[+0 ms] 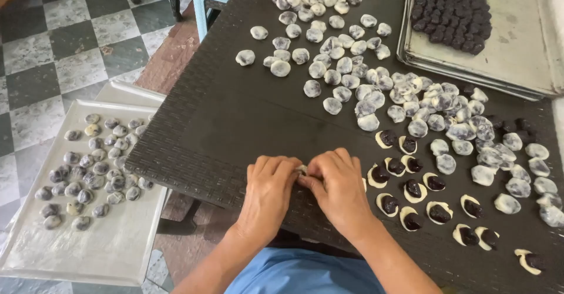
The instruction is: The person repeatedly picks small dark balls and wraps them in flattened white dough pieces by hand on a black mat. Finished wrapped items are placed on the mat, and trays of dough and filling are visible nearby.
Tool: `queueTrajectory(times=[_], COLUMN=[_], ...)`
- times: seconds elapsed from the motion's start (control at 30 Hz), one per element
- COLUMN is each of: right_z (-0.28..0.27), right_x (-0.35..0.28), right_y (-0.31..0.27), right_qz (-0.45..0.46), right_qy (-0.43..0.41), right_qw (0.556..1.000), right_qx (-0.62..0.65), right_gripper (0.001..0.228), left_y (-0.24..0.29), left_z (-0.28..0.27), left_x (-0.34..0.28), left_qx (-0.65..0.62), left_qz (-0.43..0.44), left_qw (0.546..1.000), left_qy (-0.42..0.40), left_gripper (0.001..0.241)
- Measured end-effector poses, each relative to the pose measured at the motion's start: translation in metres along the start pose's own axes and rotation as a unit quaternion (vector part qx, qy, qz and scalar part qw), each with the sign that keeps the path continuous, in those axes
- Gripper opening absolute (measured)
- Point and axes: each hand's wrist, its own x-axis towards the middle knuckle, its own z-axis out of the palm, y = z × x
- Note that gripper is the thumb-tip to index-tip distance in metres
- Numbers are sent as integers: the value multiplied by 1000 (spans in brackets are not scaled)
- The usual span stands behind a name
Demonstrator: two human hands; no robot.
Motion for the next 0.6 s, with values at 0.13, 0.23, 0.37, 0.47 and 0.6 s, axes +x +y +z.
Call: queueTrajectory(times=[0.13, 0.23, 0.37, 0.47, 0.6], right_z=[6, 6, 4, 11, 38], right_x=[6, 7, 28, 59, 63], right_y=[-3, -2, 12, 2, -1], right_qz=[47, 47, -32, -39, -63], right_qy=[40, 77, 7, -51, -121], right_qw=[992, 987, 999, 994, 965], right_qx=[109, 134, 3, -89, -224], right_gripper=[15, 15, 11, 37, 66], left_y=[3, 4, 4, -1, 3], left_z=[1, 0, -13, -21, -38], left_x=[-4, -8, -8, -9, 3], left_qx=[17, 39, 53, 29, 24], left_qz=[31, 50, -1, -55, -146], left_qw=[999, 996, 998, 998, 989], left_qy=[25, 57, 29, 6, 18], left_gripper=[15, 14, 25, 38, 49])
